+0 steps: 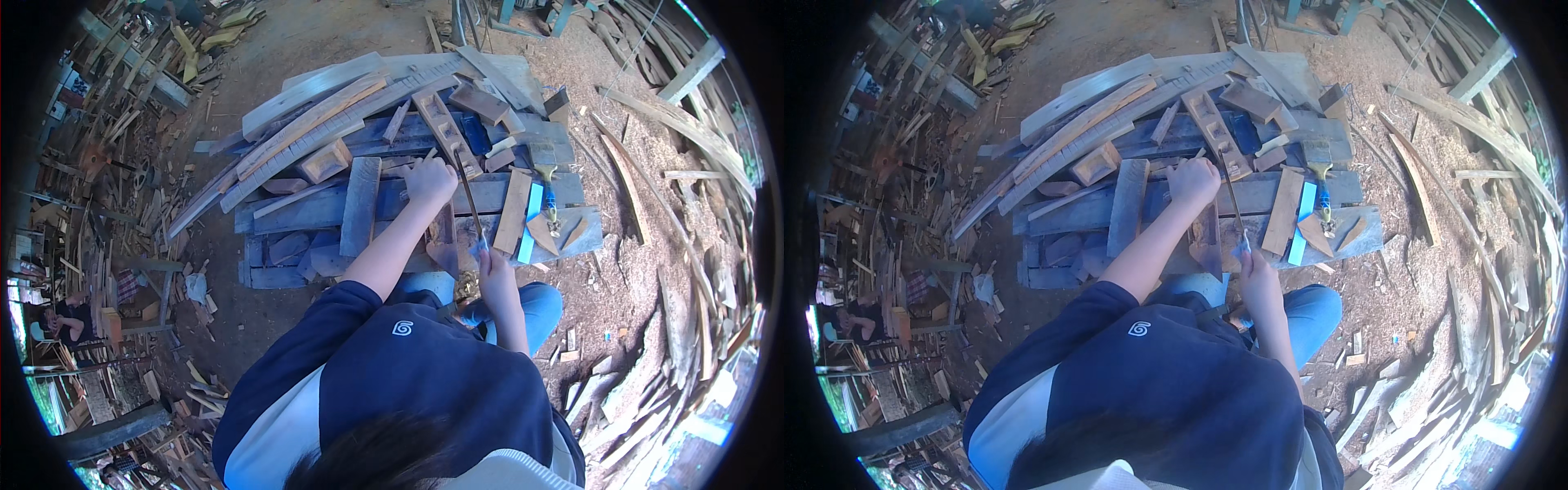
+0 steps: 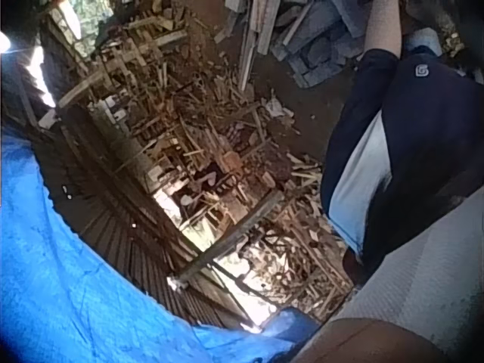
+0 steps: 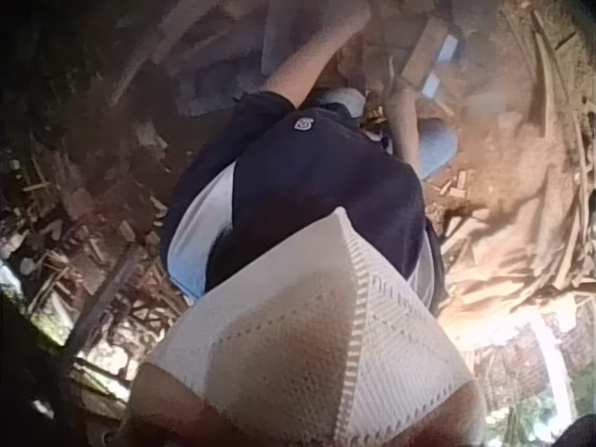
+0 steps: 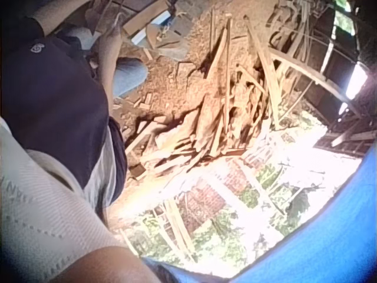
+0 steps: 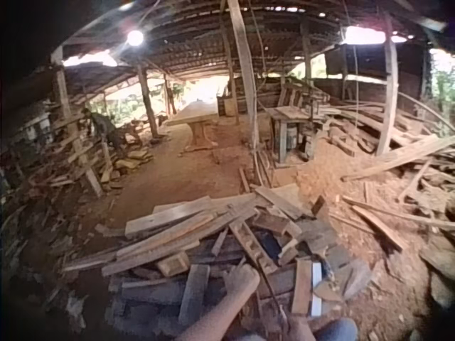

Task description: The person chisels a wooden piece using a chisel and a wooden mallet, then cuts a piece of wood with a small hand saw.

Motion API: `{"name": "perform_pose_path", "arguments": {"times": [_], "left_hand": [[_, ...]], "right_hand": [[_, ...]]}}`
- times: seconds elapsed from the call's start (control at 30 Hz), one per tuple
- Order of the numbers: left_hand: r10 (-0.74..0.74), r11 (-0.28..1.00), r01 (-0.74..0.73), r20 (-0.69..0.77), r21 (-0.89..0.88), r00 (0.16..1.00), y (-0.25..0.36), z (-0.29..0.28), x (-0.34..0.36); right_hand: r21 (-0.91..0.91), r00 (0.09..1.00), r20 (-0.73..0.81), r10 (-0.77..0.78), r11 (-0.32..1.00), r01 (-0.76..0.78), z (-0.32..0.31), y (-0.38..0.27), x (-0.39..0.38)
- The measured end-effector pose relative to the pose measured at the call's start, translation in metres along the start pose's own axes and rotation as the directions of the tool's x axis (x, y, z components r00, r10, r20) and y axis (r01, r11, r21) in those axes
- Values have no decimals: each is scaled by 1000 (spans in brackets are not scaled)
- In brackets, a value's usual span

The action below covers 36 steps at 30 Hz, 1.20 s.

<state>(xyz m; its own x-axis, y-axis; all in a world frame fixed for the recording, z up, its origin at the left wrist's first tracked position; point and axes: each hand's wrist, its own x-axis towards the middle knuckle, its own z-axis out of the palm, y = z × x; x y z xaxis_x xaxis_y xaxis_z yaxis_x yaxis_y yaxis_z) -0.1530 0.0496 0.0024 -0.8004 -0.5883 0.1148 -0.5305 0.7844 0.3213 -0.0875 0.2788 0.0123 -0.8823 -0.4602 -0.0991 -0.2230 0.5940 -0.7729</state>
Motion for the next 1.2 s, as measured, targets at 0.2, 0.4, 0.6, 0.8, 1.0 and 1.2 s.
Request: {"name": "perform_pose_path", "arguments": {"times": [0.2,0.4,0.6,0.8,1.0,1.2], "left_hand": [[27,1000,-28,62,10,998,-3,0,2],[39,999,-38,46,-20,998,1,3,2],[26,997,-23,41,-79,999,2,1,3],[39,994,-38,1,-101,999,-5,8,4],[42,994,-40,19,-97,999,-7,8,3],[17,995,-12,57,-98,998,3,5,5]], "right_hand": [[-68,993,53,105,992,-101,-15,-7,-11],[-91,1000,-14,-26,996,24,5,-11,47],[-116,1000,16,2,993,0,11,-7,45],[-27,999,14,31,999,-31,-10,-8,-15],[-72,999,33,42,997,-40,-11,-7,6],[-115,1000,17,-26,993,27,8,-3,63]]}}
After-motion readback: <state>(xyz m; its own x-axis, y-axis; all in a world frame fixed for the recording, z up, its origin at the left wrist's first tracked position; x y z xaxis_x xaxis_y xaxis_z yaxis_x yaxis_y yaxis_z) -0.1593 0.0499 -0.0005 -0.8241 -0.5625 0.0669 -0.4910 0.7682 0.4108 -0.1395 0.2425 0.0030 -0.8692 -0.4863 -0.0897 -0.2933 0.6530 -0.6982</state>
